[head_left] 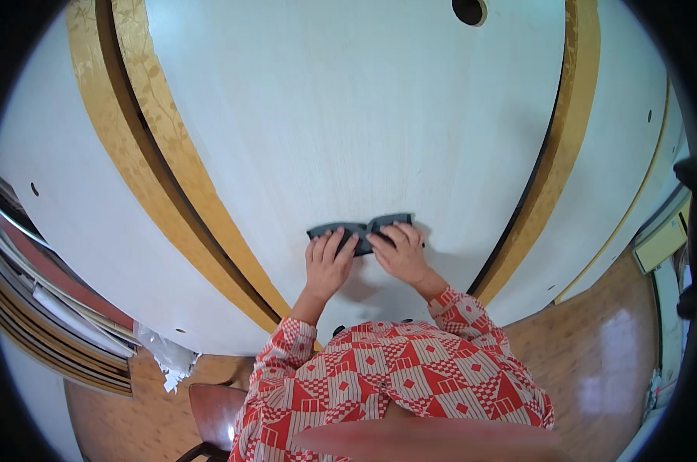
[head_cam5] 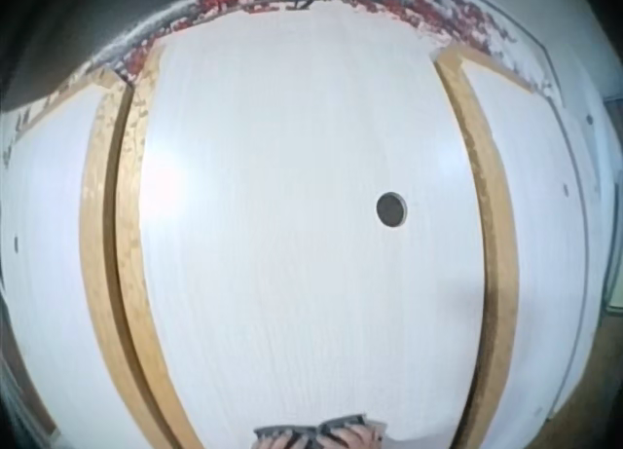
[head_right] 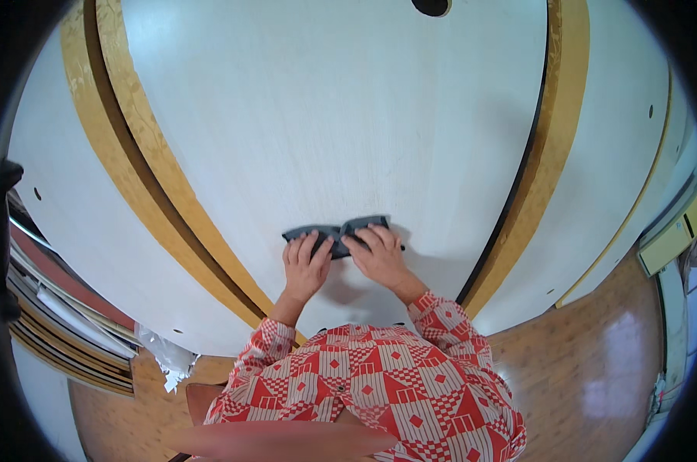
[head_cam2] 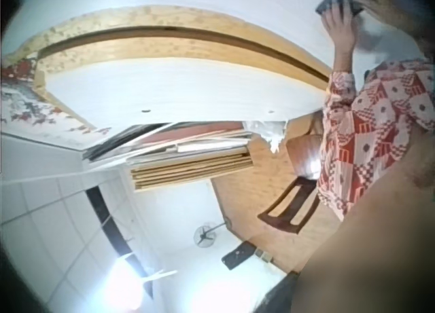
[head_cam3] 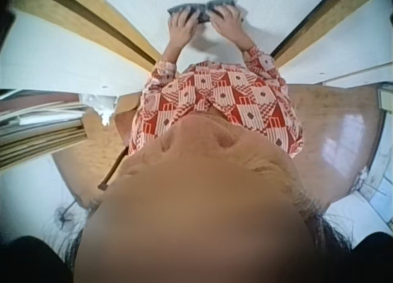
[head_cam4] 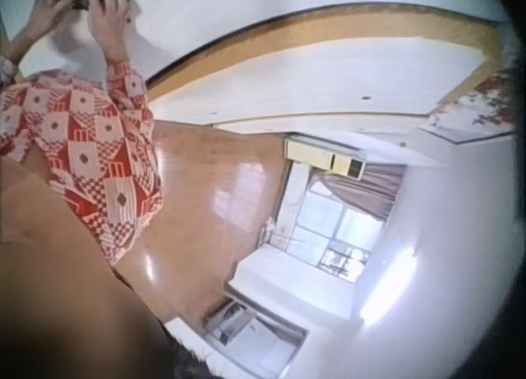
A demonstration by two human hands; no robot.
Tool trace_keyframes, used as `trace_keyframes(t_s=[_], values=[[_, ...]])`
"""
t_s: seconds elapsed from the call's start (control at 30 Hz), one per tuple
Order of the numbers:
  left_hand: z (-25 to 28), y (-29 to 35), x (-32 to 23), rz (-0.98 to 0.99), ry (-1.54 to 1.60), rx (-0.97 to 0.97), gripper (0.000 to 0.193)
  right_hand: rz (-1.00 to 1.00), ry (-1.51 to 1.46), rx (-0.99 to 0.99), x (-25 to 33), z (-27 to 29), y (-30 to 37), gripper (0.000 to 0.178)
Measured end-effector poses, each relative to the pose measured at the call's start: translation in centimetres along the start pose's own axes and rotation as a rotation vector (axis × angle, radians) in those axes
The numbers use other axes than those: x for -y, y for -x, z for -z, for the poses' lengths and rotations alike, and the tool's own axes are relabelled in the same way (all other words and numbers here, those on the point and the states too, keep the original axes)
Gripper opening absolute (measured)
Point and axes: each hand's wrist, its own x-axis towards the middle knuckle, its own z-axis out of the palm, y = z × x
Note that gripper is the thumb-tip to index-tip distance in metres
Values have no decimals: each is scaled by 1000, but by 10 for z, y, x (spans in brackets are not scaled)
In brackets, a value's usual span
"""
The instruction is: The person sands a large white wooden board with a dark sanding block. They move the block across the surface and along the edges, occasionally adjusting their grip and position to reach different areas.
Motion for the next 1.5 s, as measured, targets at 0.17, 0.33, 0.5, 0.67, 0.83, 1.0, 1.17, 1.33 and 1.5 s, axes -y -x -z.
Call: trace_keyframes(t_s=[0.17,0.33,0.5,0.67,0.83,1.0,1.17,1.33,1.5], values=[[5,-1,2,48,46,-10,50,44,-30,-35,8,1,-12,40],[29,-95,31,98,11,-87,50,14,-7,-61,-9,20,-105,49],[56,-175,51,130,-21,-139,47,18,7,-167,-19,37,-184,49],[47,-154,51,96,15,-225,47,24,24,-94,-13,29,-166,51],[25,-59,42,67,50,-136,38,112,47,0,8,-1,-77,44],[15,13,22,77,131,-59,29,157,-12,101,24,-12,-2,36],[20,-16,32,86,133,-94,28,156,10,12,17,-8,-38,34],[40,-137,74,28,14,-273,32,105,48,-92,-9,14,-159,36],[62,-203,83,27,29,-334,34,115,44,-190,-23,35,-219,40]])
